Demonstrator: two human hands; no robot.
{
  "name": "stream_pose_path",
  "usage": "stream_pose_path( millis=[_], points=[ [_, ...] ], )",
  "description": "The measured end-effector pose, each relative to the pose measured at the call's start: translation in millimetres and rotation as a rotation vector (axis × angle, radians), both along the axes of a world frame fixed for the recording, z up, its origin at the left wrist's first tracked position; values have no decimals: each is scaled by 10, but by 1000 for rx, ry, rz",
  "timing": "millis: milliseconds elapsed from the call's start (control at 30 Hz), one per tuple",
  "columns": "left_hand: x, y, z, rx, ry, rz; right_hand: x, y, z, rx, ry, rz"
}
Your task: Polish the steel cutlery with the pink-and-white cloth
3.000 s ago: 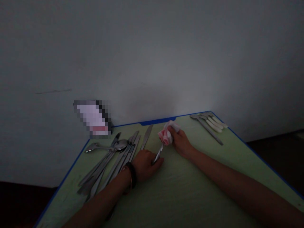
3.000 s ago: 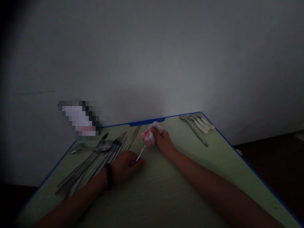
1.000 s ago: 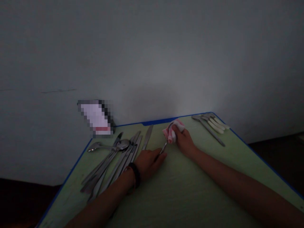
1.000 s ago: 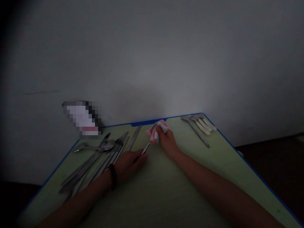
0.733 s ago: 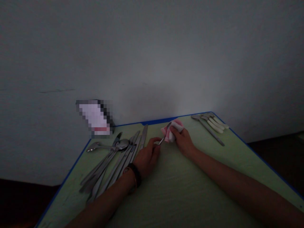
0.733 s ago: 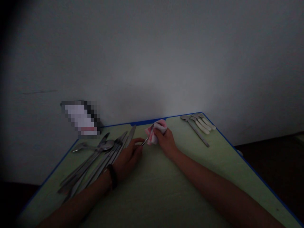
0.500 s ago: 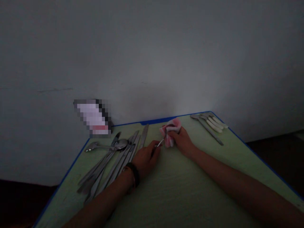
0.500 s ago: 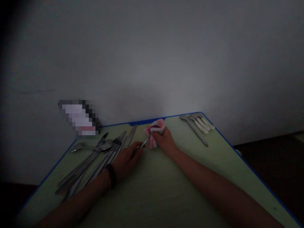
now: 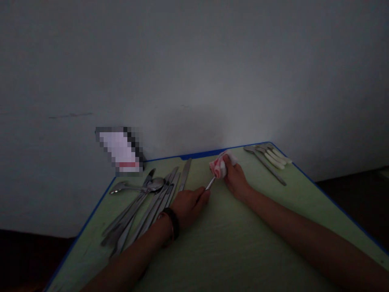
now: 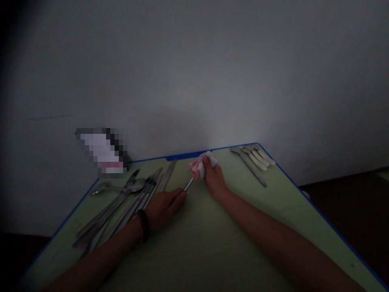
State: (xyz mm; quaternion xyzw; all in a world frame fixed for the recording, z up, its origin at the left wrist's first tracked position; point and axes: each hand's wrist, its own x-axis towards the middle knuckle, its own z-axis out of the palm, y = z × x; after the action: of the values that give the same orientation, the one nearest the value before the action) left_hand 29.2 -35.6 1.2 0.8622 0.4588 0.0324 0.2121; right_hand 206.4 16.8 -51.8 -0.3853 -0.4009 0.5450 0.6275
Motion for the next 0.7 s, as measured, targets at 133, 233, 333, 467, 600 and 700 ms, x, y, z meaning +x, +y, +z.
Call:
stream_pose_path(
  millis=[133,233,333,467,600,700],
  points=[
    [8,-2,3,-1,57,-11,-12,7,31,-27,74,-47],
    [4,1,-7,-2,55,-2,-4,-13,86,-30,130,66],
    [-4,8,-19,1,26,2,12,-47,108,-43,99,192],
    [0,12,-18,-18,-7,30,13,-72,91,-50,29,227],
    [12,5,-4,-22,-1,32,-16,-24,130,-69,149,69],
    [14,-2,8,-14,20,21,-41,19,209,-44,308,-64]
  ],
)
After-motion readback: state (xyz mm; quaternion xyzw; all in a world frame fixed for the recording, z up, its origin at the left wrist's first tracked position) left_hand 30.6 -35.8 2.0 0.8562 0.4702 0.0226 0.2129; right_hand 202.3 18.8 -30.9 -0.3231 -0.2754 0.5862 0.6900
